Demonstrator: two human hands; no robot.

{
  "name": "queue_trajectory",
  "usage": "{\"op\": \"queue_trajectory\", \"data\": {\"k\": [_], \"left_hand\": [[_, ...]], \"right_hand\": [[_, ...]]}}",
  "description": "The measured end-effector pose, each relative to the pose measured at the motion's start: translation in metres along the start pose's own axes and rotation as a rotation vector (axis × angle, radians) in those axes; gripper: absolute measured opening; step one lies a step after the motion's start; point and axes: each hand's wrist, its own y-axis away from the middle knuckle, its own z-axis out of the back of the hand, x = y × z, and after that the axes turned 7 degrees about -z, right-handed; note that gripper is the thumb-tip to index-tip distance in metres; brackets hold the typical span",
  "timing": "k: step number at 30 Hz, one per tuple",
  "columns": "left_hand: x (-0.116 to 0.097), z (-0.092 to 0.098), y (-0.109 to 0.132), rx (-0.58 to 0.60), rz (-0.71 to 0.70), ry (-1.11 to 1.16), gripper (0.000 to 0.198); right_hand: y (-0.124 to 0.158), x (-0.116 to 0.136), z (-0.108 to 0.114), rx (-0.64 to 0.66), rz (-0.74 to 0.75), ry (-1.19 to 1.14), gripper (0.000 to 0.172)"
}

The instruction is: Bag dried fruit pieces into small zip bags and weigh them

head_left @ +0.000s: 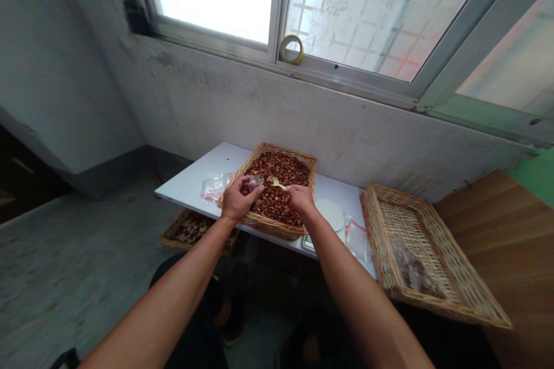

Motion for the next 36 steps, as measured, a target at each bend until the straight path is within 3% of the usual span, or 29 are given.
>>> {"op": "queue_trajectory", "data": {"k": [6,12,15,22,28,32,36], "left_hand": [[0.000,0.000,0.001,0.034,-0.034,-0.062,0.060],[-0.002,0.000,0.001,0.037,-0.036,-0.079,0.060],[-0.002,0.000,0.001,0.027,-0.036,-0.068,0.059],[-0.001,0.000,0.002,0.020,-0.033,-0.059,0.058],[-0.005,-0.001,0.002,0.043,-0.034,0.013,0.058],[-0.009,0.000,0.003,0.080,-0.034,0.012,0.059],[-0.010,0.002,0.004,0.118,-0.040,0.020,0.055]], "right_hand": [[0.010,0.042,0.020,-0.041,0.163,0.144,0.034],[0.051,0.077,0.018,-0.072,0.544,0.611,0.027],[0.067,0.083,0.016,-0.073,0.618,0.807,0.028],[0.066,0.073,0.026,-0.159,0.594,0.803,0.029],[0.056,0.041,0.030,-0.130,0.358,0.877,0.033],[0.056,0.036,0.013,-0.124,0.412,0.744,0.036],[0.050,0.050,-0.013,-0.019,0.384,0.514,0.056]]}}
